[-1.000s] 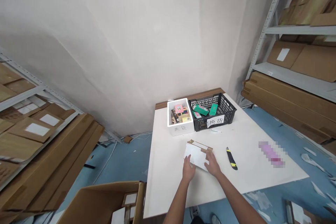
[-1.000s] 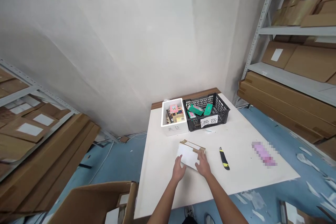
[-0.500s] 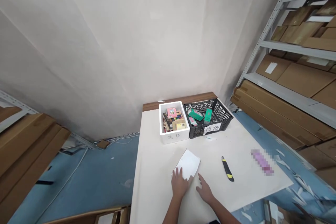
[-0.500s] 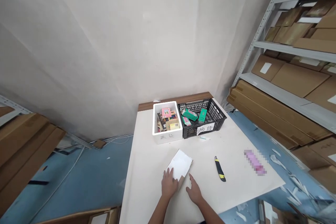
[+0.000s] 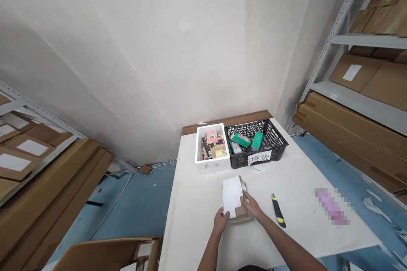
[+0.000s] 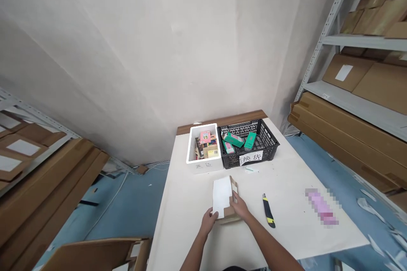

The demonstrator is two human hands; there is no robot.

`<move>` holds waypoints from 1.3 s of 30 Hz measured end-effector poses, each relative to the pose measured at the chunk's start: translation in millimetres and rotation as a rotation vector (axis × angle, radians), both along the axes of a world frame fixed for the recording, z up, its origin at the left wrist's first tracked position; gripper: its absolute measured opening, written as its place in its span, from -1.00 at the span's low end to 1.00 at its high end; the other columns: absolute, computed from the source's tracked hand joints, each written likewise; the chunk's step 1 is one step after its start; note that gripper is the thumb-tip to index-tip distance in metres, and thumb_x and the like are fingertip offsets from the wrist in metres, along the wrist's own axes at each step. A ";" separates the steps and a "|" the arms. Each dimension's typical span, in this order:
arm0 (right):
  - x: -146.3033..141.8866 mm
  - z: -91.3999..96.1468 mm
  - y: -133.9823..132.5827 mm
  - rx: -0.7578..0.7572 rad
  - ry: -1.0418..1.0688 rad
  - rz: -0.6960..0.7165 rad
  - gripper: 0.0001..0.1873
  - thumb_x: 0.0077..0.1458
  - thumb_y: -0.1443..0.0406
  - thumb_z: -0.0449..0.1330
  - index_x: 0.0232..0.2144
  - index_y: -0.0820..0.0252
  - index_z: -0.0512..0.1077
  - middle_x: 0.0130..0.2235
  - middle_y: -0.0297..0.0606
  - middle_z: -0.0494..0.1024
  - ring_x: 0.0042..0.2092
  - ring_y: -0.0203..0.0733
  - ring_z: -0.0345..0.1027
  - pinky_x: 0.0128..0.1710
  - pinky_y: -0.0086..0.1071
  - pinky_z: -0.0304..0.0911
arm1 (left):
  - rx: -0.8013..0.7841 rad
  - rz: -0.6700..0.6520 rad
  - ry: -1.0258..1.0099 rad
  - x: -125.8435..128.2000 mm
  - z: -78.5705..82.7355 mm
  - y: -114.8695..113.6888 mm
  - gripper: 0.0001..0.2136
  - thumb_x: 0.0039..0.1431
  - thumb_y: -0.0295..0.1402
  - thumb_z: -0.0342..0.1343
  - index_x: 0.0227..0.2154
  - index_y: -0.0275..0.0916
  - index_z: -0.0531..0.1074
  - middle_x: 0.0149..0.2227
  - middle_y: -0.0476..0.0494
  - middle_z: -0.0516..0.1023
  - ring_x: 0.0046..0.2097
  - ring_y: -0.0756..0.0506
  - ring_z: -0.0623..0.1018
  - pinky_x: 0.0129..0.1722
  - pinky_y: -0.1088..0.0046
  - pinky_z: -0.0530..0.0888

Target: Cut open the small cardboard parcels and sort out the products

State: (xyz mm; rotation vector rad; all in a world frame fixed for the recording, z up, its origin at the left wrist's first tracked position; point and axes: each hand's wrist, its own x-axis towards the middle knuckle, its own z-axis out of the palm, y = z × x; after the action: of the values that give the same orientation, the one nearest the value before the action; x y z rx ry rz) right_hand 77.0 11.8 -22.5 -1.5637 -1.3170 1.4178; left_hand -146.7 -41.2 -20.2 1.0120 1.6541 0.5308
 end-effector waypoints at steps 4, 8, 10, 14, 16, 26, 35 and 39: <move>16.7 32.6 10.7 0.095 -0.106 0.246 -0.23 0.15 0.07 0.18 0.38 0.12 0.33 0.31 -0.08 0.46 0.39 0.11 0.23 0.39 -0.03 0.10 | -0.095 0.191 -0.116 29.8 -8.7 -18.3 -0.39 0.16 -0.02 0.23 0.23 -0.16 0.46 0.14 -0.26 0.62 0.16 -0.27 0.60 0.10 0.21 0.54; 12.7 30.7 -15.0 0.120 -0.350 0.601 -0.32 0.00 0.26 0.28 0.22 0.06 0.52 0.39 -0.14 0.34 0.49 0.27 -0.04 0.43 0.10 -0.01 | -0.071 0.133 0.316 43.7 3.7 -18.1 -0.40 0.23 -0.19 0.11 0.34 -0.16 0.36 0.36 -0.23 0.41 0.38 -0.20 0.40 0.30 0.37 0.38; 14.4 22.0 -31.1 0.154 -0.383 0.644 -0.29 -0.04 0.34 0.28 0.22 0.02 0.52 0.47 -0.23 0.18 0.53 0.27 -0.25 0.44 0.14 -0.05 | 0.024 0.084 0.436 45.6 21.1 -9.4 -0.39 0.28 -0.25 0.02 0.40 -0.12 0.26 0.41 -0.15 0.34 0.38 -0.17 0.40 0.34 0.35 0.35; 33.8 17.5 -40.9 0.237 -0.344 0.548 -0.21 0.02 0.40 0.24 0.34 0.10 0.39 0.51 -0.19 0.08 0.54 0.20 -0.24 0.46 0.05 -0.09 | 0.268 -0.213 0.529 46.8 67.8 23.0 -0.26 0.20 -0.36 0.10 0.46 -0.04 0.12 0.50 -0.08 0.17 0.48 -0.17 0.21 0.43 0.22 0.23; 50.8 25.0 -34.5 0.273 -0.334 0.491 -0.21 0.04 0.42 0.24 0.36 0.15 0.37 0.51 -0.15 0.08 0.53 0.18 -0.22 0.47 0.00 -0.11 | 0.250 -0.498 0.567 48.9 88.4 44.1 -0.12 0.08 -0.38 0.26 0.48 -0.02 0.08 0.56 -0.07 -0.04 0.49 -0.21 0.18 0.42 0.26 0.24; 193.7 16.0 -35.5 -0.091 -0.467 0.079 -0.25 0.20 0.39 0.18 0.42 0.15 0.23 0.43 -0.07 0.25 0.45 0.02 0.09 0.41 -0.15 0.03 | 0.019 -0.895 0.710 65.3 93.7 88.7 0.17 -0.07 -0.30 0.45 0.52 -0.08 -0.17 0.57 -0.23 -0.26 0.36 -0.40 0.39 0.28 0.09 0.41; 220.4 -31.7 -61.5 -0.460 -0.537 -0.040 -0.26 0.29 0.20 0.19 0.43 0.31 0.14 0.33 0.14 0.34 0.33 0.15 0.27 0.23 -0.19 0.24 | -0.032 -0.780 0.842 73.7 78.1 48.3 0.09 0.15 -0.03 0.33 0.53 -0.06 -0.31 0.58 -0.26 -0.31 0.26 -0.38 0.49 0.09 0.19 0.52; 197.7 -38.0 -55.2 -0.477 -0.626 -0.067 -0.32 0.27 0.11 0.23 0.33 0.26 0.25 0.29 0.16 0.36 0.28 0.20 0.32 0.14 -0.17 0.31 | -0.121 -0.759 0.878 83.5 74.7 47.1 0.13 0.11 0.01 0.36 0.53 0.00 -0.32 0.58 -0.24 -0.35 0.23 -0.39 0.50 0.04 0.18 0.54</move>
State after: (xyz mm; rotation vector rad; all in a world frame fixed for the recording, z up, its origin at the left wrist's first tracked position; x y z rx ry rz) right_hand 274.7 -43.4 -60.5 -2.4928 -1.2882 1.3090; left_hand -63.3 5.9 54.5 1.7995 1.7911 -0.5994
